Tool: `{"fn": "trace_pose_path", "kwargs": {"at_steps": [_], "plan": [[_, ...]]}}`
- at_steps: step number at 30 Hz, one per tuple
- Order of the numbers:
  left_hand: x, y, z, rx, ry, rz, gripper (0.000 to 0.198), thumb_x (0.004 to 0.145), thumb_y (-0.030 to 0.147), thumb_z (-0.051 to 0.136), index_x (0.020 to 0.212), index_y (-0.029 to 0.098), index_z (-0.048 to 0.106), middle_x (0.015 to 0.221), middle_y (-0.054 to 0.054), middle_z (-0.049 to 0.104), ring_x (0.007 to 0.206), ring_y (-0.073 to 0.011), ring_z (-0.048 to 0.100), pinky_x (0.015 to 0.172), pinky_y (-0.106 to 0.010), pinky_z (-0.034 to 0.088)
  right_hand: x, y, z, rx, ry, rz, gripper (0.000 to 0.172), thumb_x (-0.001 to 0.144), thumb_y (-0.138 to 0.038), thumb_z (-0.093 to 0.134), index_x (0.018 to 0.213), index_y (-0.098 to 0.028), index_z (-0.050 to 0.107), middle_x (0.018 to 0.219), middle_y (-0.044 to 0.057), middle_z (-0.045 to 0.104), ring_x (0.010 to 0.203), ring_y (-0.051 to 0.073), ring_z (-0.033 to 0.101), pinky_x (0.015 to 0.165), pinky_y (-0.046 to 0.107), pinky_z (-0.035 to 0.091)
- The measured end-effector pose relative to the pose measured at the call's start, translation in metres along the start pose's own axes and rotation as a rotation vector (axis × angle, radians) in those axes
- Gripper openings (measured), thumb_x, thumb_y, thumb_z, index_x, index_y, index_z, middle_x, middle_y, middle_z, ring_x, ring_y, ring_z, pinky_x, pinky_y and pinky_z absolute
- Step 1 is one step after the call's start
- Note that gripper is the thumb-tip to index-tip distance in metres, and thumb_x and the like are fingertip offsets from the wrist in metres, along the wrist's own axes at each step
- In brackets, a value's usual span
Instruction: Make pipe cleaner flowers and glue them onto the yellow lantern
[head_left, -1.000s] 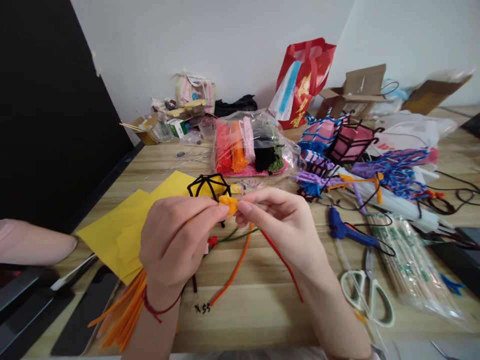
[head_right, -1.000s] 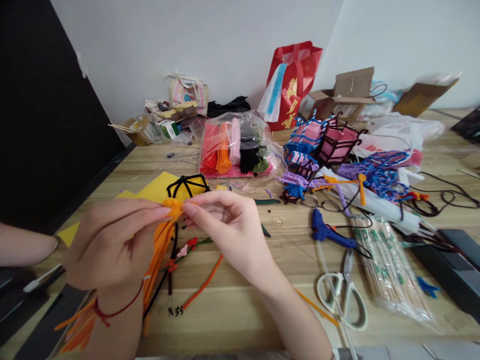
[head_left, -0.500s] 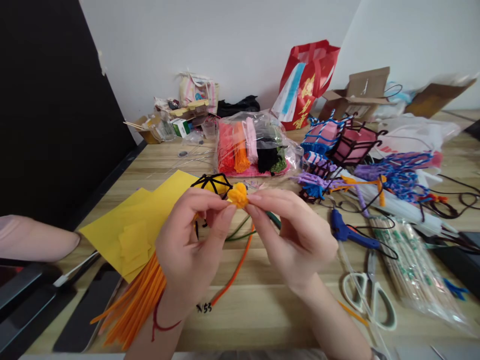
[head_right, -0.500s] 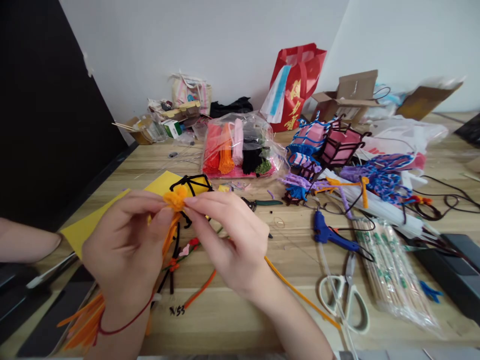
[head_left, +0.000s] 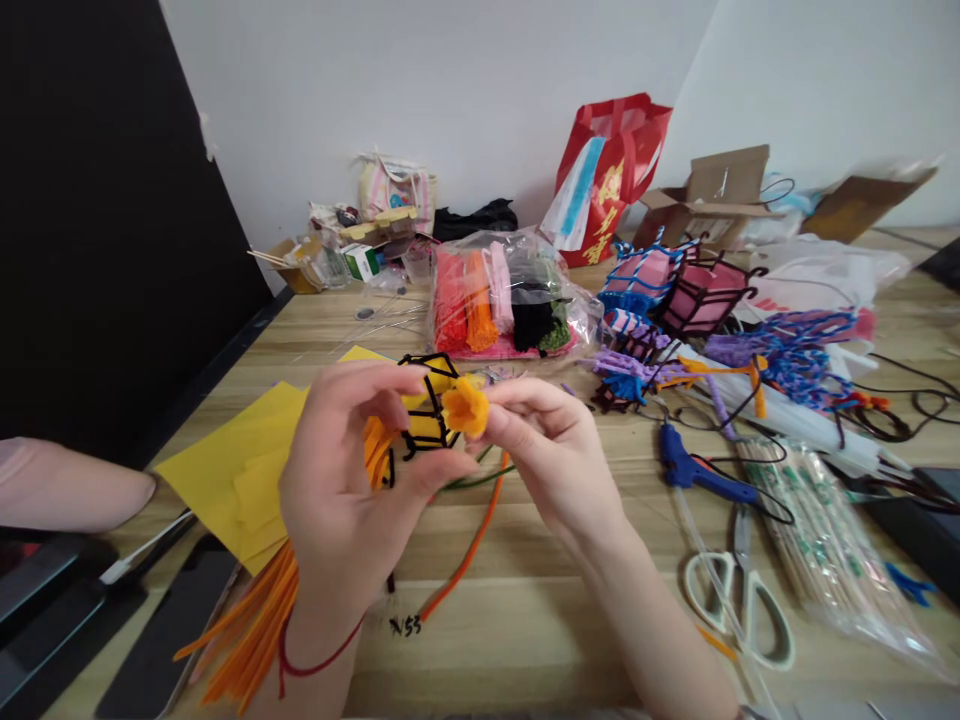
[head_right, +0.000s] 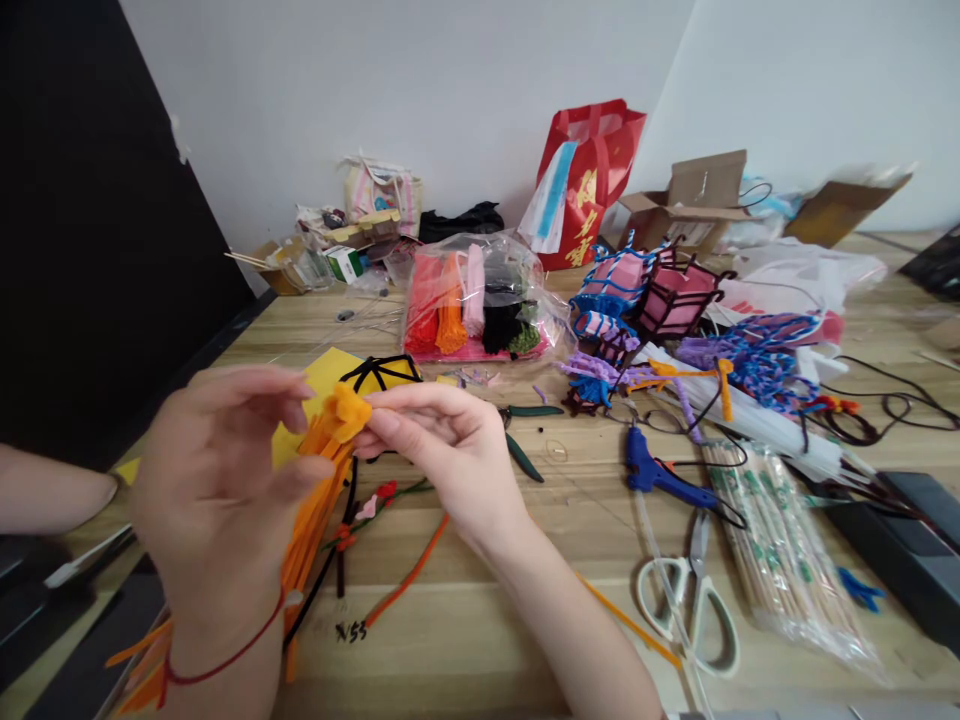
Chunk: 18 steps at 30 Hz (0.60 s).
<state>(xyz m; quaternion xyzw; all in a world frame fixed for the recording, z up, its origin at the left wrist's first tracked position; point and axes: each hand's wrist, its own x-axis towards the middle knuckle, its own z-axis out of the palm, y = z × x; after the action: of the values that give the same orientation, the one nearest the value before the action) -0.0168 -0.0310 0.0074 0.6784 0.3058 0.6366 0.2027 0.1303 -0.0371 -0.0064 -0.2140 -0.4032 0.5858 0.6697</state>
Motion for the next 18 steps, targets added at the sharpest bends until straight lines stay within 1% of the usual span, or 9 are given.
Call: {"fn": "trace_pose_path", "kwargs": {"at_steps": [1, 2, 3, 5, 9, 11, 14, 16, 18], "plan": [[0.000, 0.000, 0.000, 0.016, -0.035, 0.023, 0.048, 0.075, 0.036, 0.086, 0.119, 0.030, 0.069, 0.105, -0.002, 0.064, 0.085, -0.0156, 0.055, 0.077, -0.032, 0.050, 0.001, 0.000, -0.001, 0.055, -0.030, 0.059, 0.007, 0.078, -0.026, 0.084, 0.083, -0.026, 0.079, 0.072, -0.004, 0.076, 0.062, 0.010, 0.071, 0.065, 0.022, 0.061], [0.000, 0.000, 0.000, 0.038, -0.074, 0.033, 0.053, 0.073, 0.036, 0.087, 0.123, 0.031, 0.068, 0.109, -0.003, 0.064, 0.090, -0.0174, 0.056, 0.082, -0.034, 0.050, 0.003, 0.000, -0.002, 0.094, -0.053, 0.110, 0.010, 0.076, -0.029, 0.086, 0.081, -0.026, 0.079, 0.070, -0.004, 0.075, 0.061, 0.010, 0.069, 0.064, 0.022, 0.059], [0.000, 0.001, 0.001, 0.065, -0.114, 0.040, 0.053, 0.074, 0.034, 0.086, 0.124, 0.032, 0.067, 0.112, -0.003, 0.064, 0.096, -0.0191, 0.057, 0.086, -0.036, 0.050, 0.004, 0.001, -0.003, 0.119, -0.069, 0.153, 0.013, 0.073, -0.031, 0.088, 0.080, -0.026, 0.079, 0.070, -0.004, 0.075, 0.061, 0.009, 0.068, 0.064, 0.021, 0.058], [0.000, 0.000, 0.002, 0.112, -0.153, 0.097, 0.044, 0.080, 0.027, 0.082, 0.122, 0.032, 0.068, 0.112, -0.003, 0.067, 0.102, -0.0206, 0.060, 0.089, -0.038, 0.051, 0.005, 0.003, -0.004, 0.146, -0.090, 0.219, 0.017, 0.068, -0.033, 0.091, 0.078, -0.025, 0.079, 0.074, -0.004, 0.075, 0.064, 0.008, 0.066, 0.065, 0.019, 0.056], [-0.002, -0.003, 0.004, 0.216, -0.120, 0.248, 0.039, 0.085, 0.019, 0.076, 0.121, 0.030, 0.069, 0.108, -0.002, 0.072, 0.094, -0.0186, 0.065, 0.085, -0.036, 0.055, 0.006, 0.009, -0.005, 0.200, -0.120, 0.305, 0.023, 0.064, -0.036, 0.093, 0.078, -0.025, 0.079, 0.079, -0.004, 0.074, 0.069, 0.007, 0.065, 0.069, 0.017, 0.054], [-0.003, -0.004, 0.003, 0.267, -0.098, 0.303, 0.041, 0.084, 0.017, 0.076, 0.124, 0.028, 0.069, 0.108, -0.002, 0.073, 0.092, -0.0180, 0.066, 0.083, -0.035, 0.056, 0.006, 0.011, -0.004, 0.202, -0.120, 0.319, 0.025, 0.063, -0.037, 0.094, 0.078, -0.024, 0.079, 0.079, -0.003, 0.074, 0.070, 0.008, 0.066, 0.070, 0.018, 0.055], [-0.003, -0.002, 0.001, 0.326, -0.089, 0.347, 0.044, 0.085, 0.015, 0.075, 0.126, 0.030, 0.068, 0.108, -0.002, 0.073, 0.093, -0.0175, 0.067, 0.083, -0.033, 0.057, 0.005, 0.011, -0.004, 0.164, -0.095, 0.279, 0.025, 0.064, -0.037, 0.093, 0.078, -0.024, 0.078, 0.080, -0.003, 0.074, 0.071, 0.009, 0.066, 0.072, 0.020, 0.056], [0.000, 0.001, -0.003, 0.310, -0.131, 0.309, 0.041, 0.087, 0.018, 0.073, 0.126, 0.032, 0.068, 0.111, -0.001, 0.073, 0.095, -0.0175, 0.068, 0.084, -0.033, 0.058, 0.005, 0.008, -0.004, 0.131, -0.078, 0.235, 0.023, 0.067, -0.036, 0.092, 0.079, -0.023, 0.077, 0.079, -0.003, 0.074, 0.069, 0.010, 0.067, 0.070, 0.021, 0.057], [0.003, 0.003, -0.007, 0.262, -0.195, 0.253, 0.032, 0.092, 0.023, 0.068, 0.122, 0.032, 0.069, 0.111, 0.000, 0.073, 0.095, -0.0166, 0.068, 0.083, -0.032, 0.060, 0.006, 0.003, -0.006, 0.090, -0.089, 0.203, 0.021, 0.071, -0.036, 0.089, 0.080, -0.022, 0.076, 0.076, -0.003, 0.073, 0.066, 0.010, 0.067, 0.068, 0.021, 0.057]]}}
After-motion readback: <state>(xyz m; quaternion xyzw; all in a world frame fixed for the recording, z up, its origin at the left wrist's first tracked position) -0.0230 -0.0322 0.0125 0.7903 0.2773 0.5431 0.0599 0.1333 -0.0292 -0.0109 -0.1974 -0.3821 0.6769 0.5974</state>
